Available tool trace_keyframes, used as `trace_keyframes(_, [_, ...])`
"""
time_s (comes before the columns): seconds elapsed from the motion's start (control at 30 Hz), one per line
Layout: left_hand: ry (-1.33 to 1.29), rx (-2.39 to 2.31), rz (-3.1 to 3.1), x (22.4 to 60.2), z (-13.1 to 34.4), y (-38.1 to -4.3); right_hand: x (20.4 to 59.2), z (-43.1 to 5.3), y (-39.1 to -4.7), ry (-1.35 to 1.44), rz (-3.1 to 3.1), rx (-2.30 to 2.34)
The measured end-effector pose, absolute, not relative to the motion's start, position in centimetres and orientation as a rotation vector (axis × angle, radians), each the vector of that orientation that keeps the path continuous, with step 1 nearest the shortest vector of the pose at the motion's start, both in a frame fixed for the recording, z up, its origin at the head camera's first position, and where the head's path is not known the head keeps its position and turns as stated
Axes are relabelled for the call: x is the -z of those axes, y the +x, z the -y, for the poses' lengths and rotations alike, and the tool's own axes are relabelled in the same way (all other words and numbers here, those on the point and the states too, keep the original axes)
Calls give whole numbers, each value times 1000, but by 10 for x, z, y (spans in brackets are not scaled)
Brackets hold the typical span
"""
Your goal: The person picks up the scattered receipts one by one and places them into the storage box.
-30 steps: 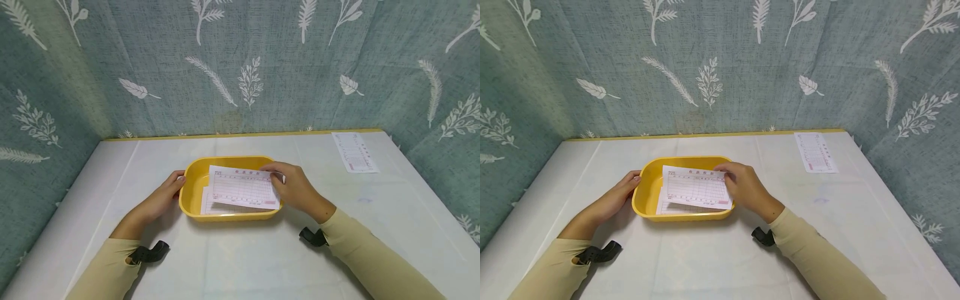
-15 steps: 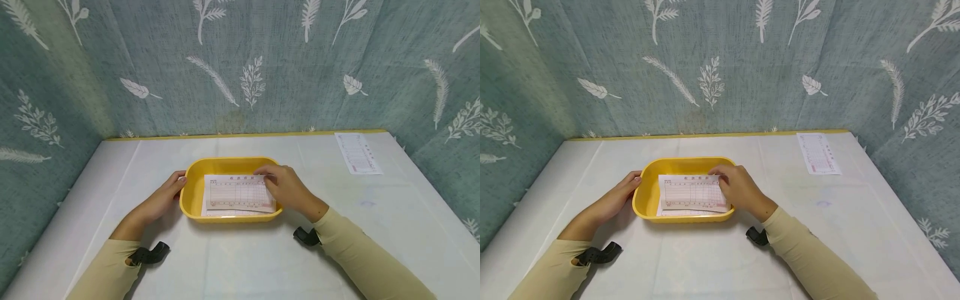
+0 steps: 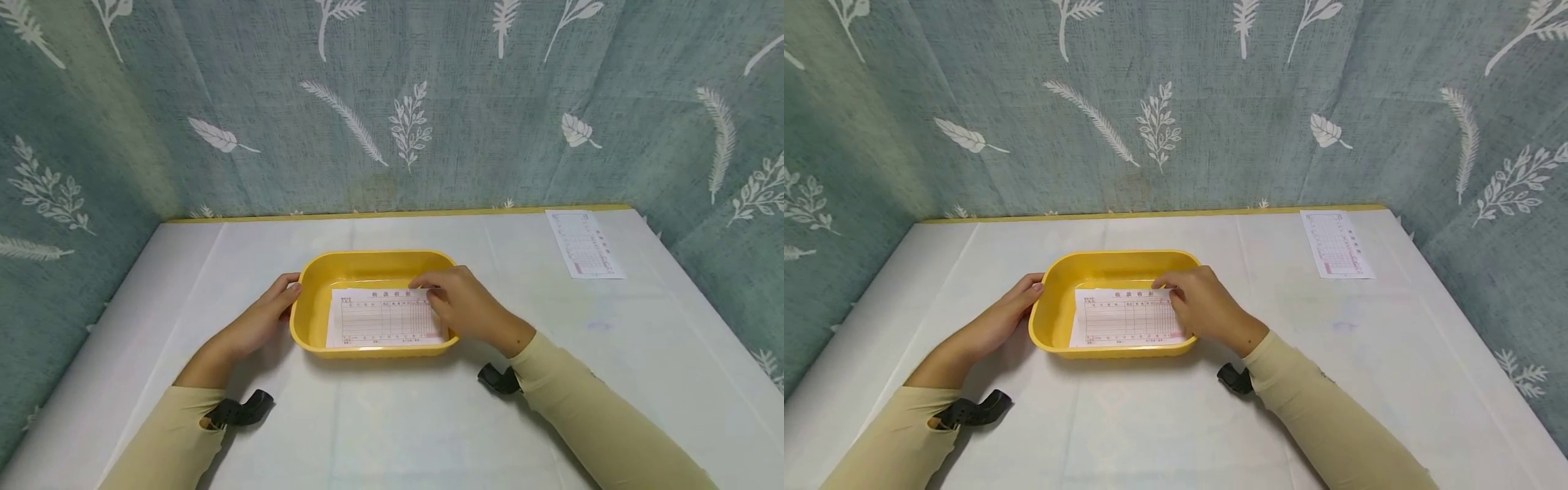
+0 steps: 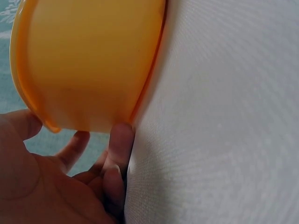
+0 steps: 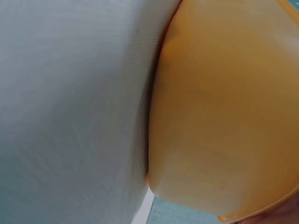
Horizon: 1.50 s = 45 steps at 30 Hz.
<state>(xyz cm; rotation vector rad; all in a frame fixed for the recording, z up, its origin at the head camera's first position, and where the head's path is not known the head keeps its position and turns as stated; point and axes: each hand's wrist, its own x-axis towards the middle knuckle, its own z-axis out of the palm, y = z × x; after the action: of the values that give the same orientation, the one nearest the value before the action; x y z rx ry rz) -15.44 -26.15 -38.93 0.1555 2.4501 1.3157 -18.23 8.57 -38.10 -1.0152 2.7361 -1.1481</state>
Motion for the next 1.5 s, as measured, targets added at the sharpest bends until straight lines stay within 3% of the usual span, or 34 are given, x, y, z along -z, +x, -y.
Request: trace_keyframes(1.5, [154, -1305, -2466, 390, 260, -154, 377, -82, -179, -934, -2831, 833])
